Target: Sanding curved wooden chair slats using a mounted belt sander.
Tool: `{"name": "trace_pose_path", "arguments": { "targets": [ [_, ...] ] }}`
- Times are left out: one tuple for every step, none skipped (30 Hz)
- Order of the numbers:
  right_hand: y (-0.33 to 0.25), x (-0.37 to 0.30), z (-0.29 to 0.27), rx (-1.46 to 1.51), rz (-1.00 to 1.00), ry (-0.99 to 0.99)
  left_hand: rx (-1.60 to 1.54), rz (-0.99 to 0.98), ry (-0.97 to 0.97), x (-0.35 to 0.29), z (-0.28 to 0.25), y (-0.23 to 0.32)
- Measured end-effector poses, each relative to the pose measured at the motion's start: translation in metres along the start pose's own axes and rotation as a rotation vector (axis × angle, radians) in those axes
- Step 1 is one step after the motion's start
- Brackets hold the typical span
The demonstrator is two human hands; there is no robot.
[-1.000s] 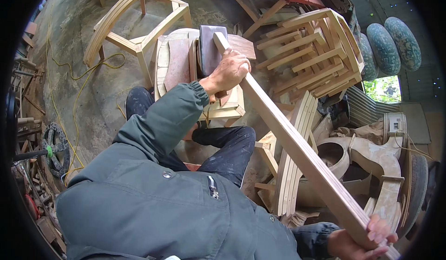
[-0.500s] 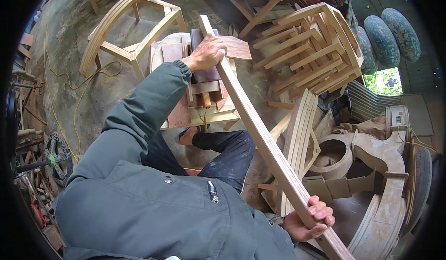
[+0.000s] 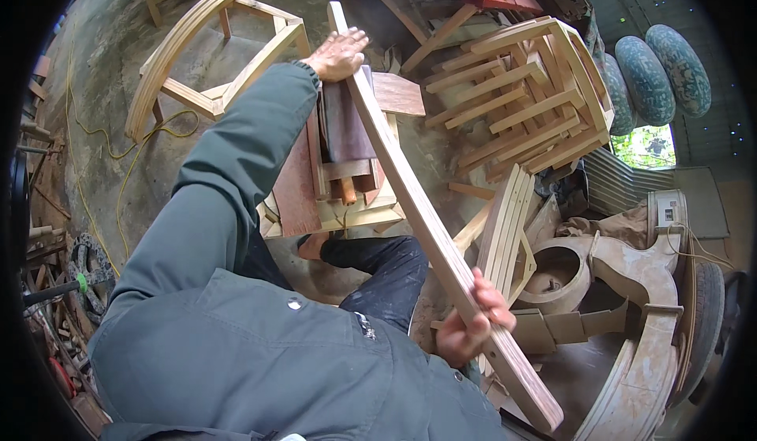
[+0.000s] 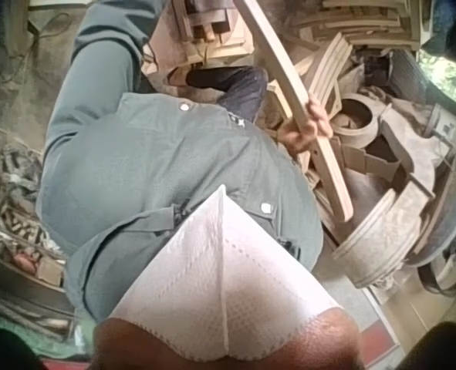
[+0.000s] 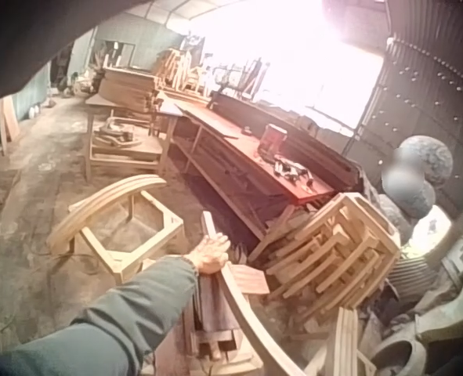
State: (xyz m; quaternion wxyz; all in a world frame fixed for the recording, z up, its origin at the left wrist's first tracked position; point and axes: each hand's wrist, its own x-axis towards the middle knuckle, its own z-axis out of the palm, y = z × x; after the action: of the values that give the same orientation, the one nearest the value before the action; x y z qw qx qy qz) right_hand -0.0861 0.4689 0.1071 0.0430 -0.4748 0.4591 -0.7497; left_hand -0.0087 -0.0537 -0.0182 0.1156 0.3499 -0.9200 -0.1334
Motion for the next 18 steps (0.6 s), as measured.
{"name": "trace_pose_path", "arguments": {
  "targets": [
    [0.011, -0.001, 0.005, 0.000, 0.037, -0.003, -0.001, -0.053, -0.021, 0.004, -0.005, -0.002],
    [0.022, -0.002, 0.010, 0.000, 0.040, -0.005, -0.003, -0.055, -0.023, 0.002, -0.006, -0.001],
    [0.032, -0.003, 0.013, 0.006, 0.077, -0.019, -0.047, -0.110, -0.011, 0.000, -0.008, 0.006],
    [0.041, -0.006, 0.015, 0.015, 0.115, -0.033, -0.090, -0.167, 0.001, -0.003, -0.009, 0.014],
    [0.052, -0.011, 0.017, 0.019, 0.116, -0.033, -0.134, -0.228, 0.016, -0.008, -0.011, 0.020],
    [0.064, -0.017, 0.020, -0.016, 0.116, -0.038, -0.176, -0.245, 0.057, -0.016, -0.006, 0.033],
    [0.069, -0.023, 0.021, -0.052, 0.115, -0.043, -0.251, -0.283, 0.075, -0.025, 0.001, 0.049],
    [0.067, -0.031, 0.021, -0.023, 0.181, -0.049, -0.267, -0.274, 0.086, -0.036, 0.004, 0.066],
    [0.064, -0.040, 0.014, -0.150, 0.178, -0.072, -0.282, -0.275, 0.097, -0.046, 0.009, 0.073],
    [0.057, -0.046, 0.005, -0.251, 0.196, -0.162, -0.282, -0.270, 0.107, -0.049, 0.010, 0.077],
    [0.047, -0.051, -0.007, -0.356, 0.214, -0.259, -0.290, -0.267, 0.117, -0.054, 0.012, 0.078],
    [0.033, -0.059, -0.026, -0.505, 0.335, -0.351, -0.288, -0.239, 0.101, -0.059, 0.013, 0.083],
    [0.022, -0.070, -0.038, -0.501, 0.333, -0.343, -0.282, -0.233, 0.102, -0.064, 0.015, 0.091],
    [0.004, -0.069, -0.039, -0.357, 0.497, -0.356, -0.283, -0.222, 0.100, -0.070, 0.017, 0.099],
    [-0.009, -0.072, -0.043, -0.205, 0.653, -0.369, -0.282, -0.213, 0.104, -0.075, 0.021, 0.103],
    [-0.005, -0.078, -0.075, 0.384, 1.153, -0.034, -0.270, -0.183, 0.132, -0.079, 0.027, 0.106],
    [-0.005, -0.087, -0.099, 0.382, 1.153, -0.034, -0.272, -0.182, 0.133, -0.088, 0.030, 0.110],
    [-0.007, -0.098, -0.121, 0.506, 1.305, -0.019, -0.253, -0.175, 0.147, -0.098, 0.033, 0.116]
  ]
}}
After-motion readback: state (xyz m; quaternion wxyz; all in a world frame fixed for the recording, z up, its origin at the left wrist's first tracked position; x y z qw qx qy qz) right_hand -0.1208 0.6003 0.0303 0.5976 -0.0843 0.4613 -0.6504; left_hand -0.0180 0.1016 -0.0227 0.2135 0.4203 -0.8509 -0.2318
